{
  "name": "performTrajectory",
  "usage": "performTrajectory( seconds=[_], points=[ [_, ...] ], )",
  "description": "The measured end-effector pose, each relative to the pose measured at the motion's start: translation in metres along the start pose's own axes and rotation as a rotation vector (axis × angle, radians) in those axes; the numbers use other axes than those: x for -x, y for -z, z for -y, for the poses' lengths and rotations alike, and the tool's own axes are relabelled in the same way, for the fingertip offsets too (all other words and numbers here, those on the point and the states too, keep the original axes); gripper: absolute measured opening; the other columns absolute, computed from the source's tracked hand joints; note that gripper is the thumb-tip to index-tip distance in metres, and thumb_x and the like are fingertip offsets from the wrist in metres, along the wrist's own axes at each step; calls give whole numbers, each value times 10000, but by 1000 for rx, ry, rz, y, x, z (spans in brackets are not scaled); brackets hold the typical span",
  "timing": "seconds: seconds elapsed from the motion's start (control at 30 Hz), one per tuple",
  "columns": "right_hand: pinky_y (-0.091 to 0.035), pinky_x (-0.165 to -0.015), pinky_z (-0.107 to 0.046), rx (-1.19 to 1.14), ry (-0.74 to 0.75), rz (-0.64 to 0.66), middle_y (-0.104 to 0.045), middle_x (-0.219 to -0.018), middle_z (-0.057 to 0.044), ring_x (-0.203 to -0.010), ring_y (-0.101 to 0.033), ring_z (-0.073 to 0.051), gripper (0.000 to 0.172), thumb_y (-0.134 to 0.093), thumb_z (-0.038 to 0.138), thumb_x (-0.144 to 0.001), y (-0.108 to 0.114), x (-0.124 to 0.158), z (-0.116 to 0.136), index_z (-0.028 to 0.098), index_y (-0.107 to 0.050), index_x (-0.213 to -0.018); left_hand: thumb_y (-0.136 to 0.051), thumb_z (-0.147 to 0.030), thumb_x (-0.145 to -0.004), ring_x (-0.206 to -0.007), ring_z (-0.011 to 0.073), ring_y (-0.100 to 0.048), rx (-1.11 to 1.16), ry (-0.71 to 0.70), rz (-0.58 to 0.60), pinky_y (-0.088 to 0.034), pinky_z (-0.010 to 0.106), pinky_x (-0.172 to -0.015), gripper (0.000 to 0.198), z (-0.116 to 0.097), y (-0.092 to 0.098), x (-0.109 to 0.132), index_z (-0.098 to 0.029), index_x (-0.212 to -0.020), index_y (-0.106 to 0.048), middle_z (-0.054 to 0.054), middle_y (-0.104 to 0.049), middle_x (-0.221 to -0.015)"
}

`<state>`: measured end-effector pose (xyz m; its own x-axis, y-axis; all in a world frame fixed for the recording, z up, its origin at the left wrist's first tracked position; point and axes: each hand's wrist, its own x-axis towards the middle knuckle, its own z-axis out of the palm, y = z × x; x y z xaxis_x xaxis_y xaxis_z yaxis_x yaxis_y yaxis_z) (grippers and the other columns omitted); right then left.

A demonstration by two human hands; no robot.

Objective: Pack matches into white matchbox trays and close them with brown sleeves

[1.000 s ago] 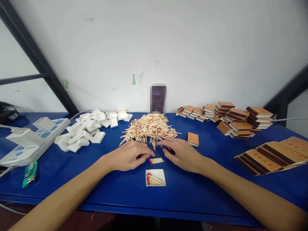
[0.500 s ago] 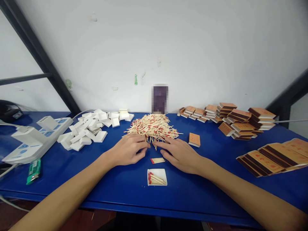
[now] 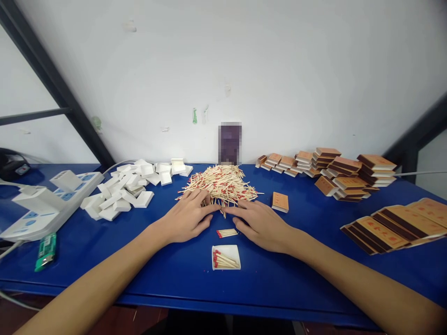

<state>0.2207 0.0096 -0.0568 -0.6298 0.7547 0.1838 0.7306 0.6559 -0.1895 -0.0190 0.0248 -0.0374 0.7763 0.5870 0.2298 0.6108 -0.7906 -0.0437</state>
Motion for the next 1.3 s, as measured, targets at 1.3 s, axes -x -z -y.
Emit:
performTrajectory(
  seconds=[1.3],
  points=[
    [-328,-574,-244,-272,-148,-183,-561,-657,16,-607,-492,-116,81,-642,209,-800,-2,-7,-2,204,-723,-791,-510,-284,-950,-1115,275,-429,93,-6,-89,-387,463,-944,257,-2,-4,-1,-246,-1151,-666,92,-520,-1184]
  ],
)
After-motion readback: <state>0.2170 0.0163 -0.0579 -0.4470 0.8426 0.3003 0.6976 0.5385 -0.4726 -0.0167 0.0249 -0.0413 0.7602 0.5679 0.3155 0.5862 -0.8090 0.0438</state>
